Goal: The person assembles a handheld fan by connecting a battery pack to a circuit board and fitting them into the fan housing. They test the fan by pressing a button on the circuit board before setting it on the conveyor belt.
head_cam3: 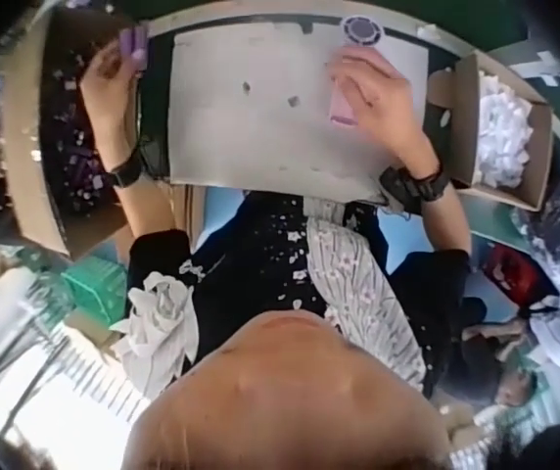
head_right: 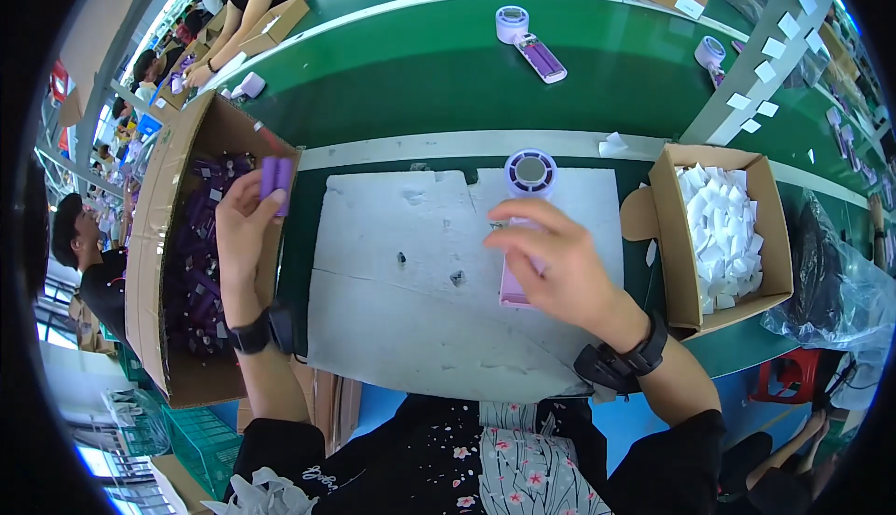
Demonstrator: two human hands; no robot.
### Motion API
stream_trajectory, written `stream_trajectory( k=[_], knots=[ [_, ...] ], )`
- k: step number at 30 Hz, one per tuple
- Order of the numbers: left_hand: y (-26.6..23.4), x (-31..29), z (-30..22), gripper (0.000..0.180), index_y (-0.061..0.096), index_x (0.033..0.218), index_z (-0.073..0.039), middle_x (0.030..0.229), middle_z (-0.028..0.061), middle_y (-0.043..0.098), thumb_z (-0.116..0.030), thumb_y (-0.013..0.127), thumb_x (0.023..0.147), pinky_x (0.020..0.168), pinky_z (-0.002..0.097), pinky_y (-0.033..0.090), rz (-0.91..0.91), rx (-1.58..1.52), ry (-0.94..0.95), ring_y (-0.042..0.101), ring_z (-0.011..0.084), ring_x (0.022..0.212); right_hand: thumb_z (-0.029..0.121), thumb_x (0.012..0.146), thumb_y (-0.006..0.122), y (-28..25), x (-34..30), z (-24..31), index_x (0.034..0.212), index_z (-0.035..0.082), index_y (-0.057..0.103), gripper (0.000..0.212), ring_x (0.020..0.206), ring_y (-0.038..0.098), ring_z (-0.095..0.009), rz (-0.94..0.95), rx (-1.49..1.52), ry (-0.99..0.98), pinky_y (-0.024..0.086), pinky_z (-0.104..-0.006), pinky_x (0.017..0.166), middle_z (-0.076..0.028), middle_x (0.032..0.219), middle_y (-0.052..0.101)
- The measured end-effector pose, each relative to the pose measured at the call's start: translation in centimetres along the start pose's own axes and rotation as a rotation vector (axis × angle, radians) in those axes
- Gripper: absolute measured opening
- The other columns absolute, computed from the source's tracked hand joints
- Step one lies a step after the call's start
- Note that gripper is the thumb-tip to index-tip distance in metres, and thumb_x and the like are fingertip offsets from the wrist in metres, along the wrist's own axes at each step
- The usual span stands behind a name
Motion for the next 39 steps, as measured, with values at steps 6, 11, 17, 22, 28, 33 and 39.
stream_trajectory(
  k=[6,11,17,22,28,33,39],
  knots=[
    [13.6,-10.2,-12.0,0.06,0.05,0.137,-0.004,0.122,0.0095,0.061,-0.007,0.075,0.082,0.092,0.035,0.049,0.741,-0.399,0.22,0.059,0.0225,0.109,0.005,0.089,0.066,0.4,-1.3,0.1,0.105,-0.001,0.062,0.017,0.085,0.064,-0.015,-0.164,1.177,0.718,0.053,-0.0305,0.07,-0.008,0.099,0.064],
    [17.3,-8.3,-8.7,0.064,0.048,0.137,-0.008,0.124,0.0112,0.059,-0.01,0.078,0.08,0.094,0.0372,0.047,0.657,0.067,0.418,0.054,0.0237,0.116,0.011,0.09,0.067,-1.4,-2.7,-3.2,0.098,0.001,0.059,0.015,0.081,0.061,-0.014,-0.159,0.784,0.936,0.05,-0.0302,0.066,-0.009,0.1,0.059],
    [22.2,-5.2,-3.2,0.035,0.063,0.107,-0.003,0.102,0.0048,0.066,-0.009,0.081,0.077,0.082,0.0297,0.05,0.84,-0.047,0.189,0.061,0.0174,0.09,0.006,0.081,0.074,-0.9,-2.0,-2.8,0.095,0.0,0.058,0.021,0.08,0.061,-0.022,-0.052,0.019,0.739,0.049,-0.0326,0.066,-0.012,0.098,0.059],
    [21.0,-4.6,-2.4,0.021,0.065,0.094,-0.002,0.092,0.002,0.067,-0.004,0.078,0.079,0.077,0.0287,0.051,0.872,-0.146,0.061,0.062,0.0152,0.083,-0.004,0.068,0.075,-0.3,-2.0,-1.8,0.094,0.002,0.059,0.032,0.08,0.059,-0.032,-0.113,-0.087,0.507,0.05,-0.0386,0.067,-0.014,0.1,0.059],
    [20.4,-5.2,-3.9,0.021,0.065,0.094,-0.001,0.089,0.0058,0.067,0.003,0.074,0.075,0.073,0.0293,0.051,0.868,-0.194,0.291,0.065,0.018,0.082,-0.01,0.055,0.073,-0.8,-1.2,-0.6,0.092,0.004,0.06,0.042,0.083,0.059,-0.032,-0.064,-0.109,0.284,0.051,-0.0385,0.069,-0.011,0.1,0.061],
    [20.3,-5.5,-4.4,0.027,0.065,0.098,-0.002,0.089,0.0093,0.067,0.006,0.071,0.073,0.07,0.03,0.052,0.849,-0.197,0.412,0.066,0.021,0.079,-0.006,0.06,0.077,-0.6,-0.9,-0.1,0.086,0.005,0.057,0.034,0.079,0.058,-0.028,0.003,-0.101,0.26,0.049,-0.0336,0.068,-0.009,0.093,0.066],
    [20.5,-5.7,-4.6,0.028,0.065,0.099,-0.003,0.09,0.0083,0.068,0.006,0.071,0.073,0.07,0.0295,0.051,0.877,-0.194,0.342,0.066,0.0202,0.079,-0.007,0.063,0.075,-0.9,-1.0,-0.1,0.084,0.005,0.058,0.029,0.078,0.058,-0.025,-0.013,-0.1,0.311,0.049,-0.0318,0.068,-0.007,0.086,0.067]
  ],
)
Point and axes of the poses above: each hand's wrist, its own x-axis towards the middle knuckle, its own y-axis out of the palm, z = x × y, the point moved 5 cm from there along x, towards the middle knuckle
